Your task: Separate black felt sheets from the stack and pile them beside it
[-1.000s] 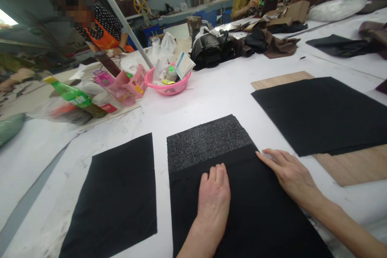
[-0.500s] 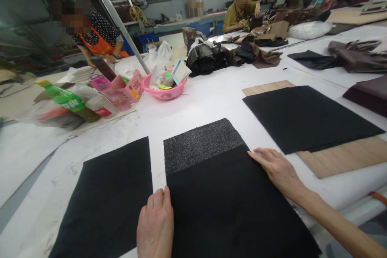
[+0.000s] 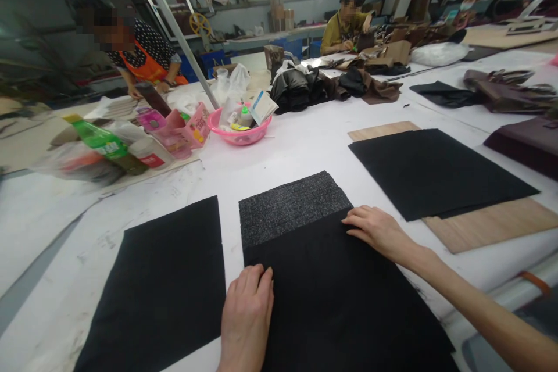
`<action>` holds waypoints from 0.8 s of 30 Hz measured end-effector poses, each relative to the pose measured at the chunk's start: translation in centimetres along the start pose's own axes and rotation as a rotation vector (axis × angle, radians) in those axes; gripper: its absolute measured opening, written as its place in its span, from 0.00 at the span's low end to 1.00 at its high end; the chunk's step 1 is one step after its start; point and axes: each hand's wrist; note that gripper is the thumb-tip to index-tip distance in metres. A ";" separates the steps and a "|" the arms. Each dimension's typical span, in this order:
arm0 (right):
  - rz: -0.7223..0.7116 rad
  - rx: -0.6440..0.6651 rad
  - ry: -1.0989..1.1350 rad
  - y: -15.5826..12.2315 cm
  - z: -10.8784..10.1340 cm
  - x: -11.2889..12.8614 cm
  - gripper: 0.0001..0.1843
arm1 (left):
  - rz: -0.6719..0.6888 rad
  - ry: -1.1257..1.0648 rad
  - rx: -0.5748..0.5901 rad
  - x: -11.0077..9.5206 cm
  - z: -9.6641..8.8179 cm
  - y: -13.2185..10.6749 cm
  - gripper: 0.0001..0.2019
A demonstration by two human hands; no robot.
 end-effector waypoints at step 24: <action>0.131 0.086 0.416 1.4 -2.5 -1.3 0.12 | -0.146 -0.187 0.139 0.0 0.3 -0.4 0.09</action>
Point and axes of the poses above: each hand's wrist, its own y-axis towards the middle knuckle, its own z-axis out of the palm, x = y × z, and after that the axes turned 13 degrees about -z, right-handed
